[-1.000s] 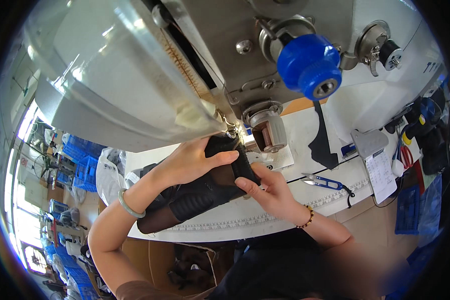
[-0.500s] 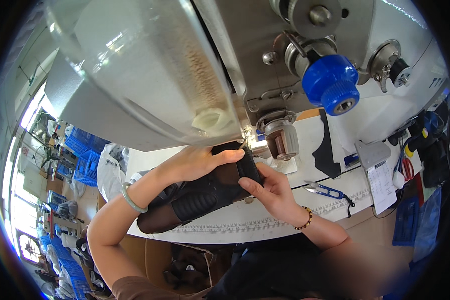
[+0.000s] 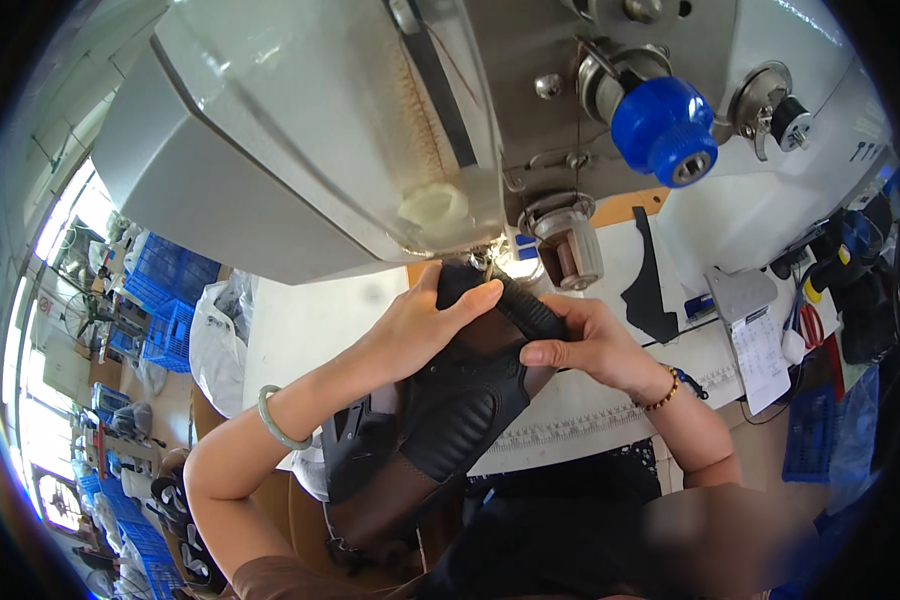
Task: The person stitches shoe upper components together using a sewing machine, then trims loose threads from the material with snips.
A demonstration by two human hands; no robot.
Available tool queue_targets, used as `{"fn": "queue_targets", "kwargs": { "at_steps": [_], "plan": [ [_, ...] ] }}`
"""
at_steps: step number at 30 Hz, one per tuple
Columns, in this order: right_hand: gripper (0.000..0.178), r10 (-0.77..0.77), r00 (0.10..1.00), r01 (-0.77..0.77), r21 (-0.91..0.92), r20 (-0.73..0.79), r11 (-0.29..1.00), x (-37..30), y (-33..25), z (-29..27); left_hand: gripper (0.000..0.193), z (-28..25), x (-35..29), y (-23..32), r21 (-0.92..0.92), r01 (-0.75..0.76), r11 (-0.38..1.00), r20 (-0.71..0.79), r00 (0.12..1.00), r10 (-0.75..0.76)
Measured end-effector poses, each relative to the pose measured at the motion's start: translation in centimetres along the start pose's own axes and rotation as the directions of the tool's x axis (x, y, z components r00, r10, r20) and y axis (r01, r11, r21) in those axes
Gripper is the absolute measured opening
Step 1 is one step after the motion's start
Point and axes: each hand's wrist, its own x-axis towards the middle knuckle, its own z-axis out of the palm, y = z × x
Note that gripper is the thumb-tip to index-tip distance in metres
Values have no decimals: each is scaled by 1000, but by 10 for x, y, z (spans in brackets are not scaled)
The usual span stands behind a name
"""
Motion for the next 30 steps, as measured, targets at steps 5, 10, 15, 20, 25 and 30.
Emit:
{"fn": "queue_targets", "kwargs": {
  "at_steps": [5, 10, 15, 20, 25, 30],
  "plan": [
    [30, 49, 998, -47, -72, 32, 996, 4, 0, -5, 87, 3, -1, 0, -67, 34, 997, -7, 999, -34],
    [37, 47, 999, -46, 23, -25, 999, 9, 6, -7, 78, -10, -9, 2, -151, 4, 989, 75, 997, 7],
    [38, -75, 994, 83, 98, -80, 992, 11, 24, -4, 67, -18, -12, 1, -275, -17, 961, 114, 992, 51],
    [29, -161, 979, 181, 167, -127, 969, 12, 28, -4, 58, -10, -9, 2, -349, -37, 936, 69, 995, 65],
    [35, -94, 992, 94, -9, -86, 996, 9, 5, -6, 53, -10, -12, 8, -410, 9, 912, 123, 991, 46],
    [38, -20, 992, 17, -29, -122, 999, 3, -14, -5, 50, -14, -18, 10, -458, 84, 885, 151, 988, -16]
  ]
}}
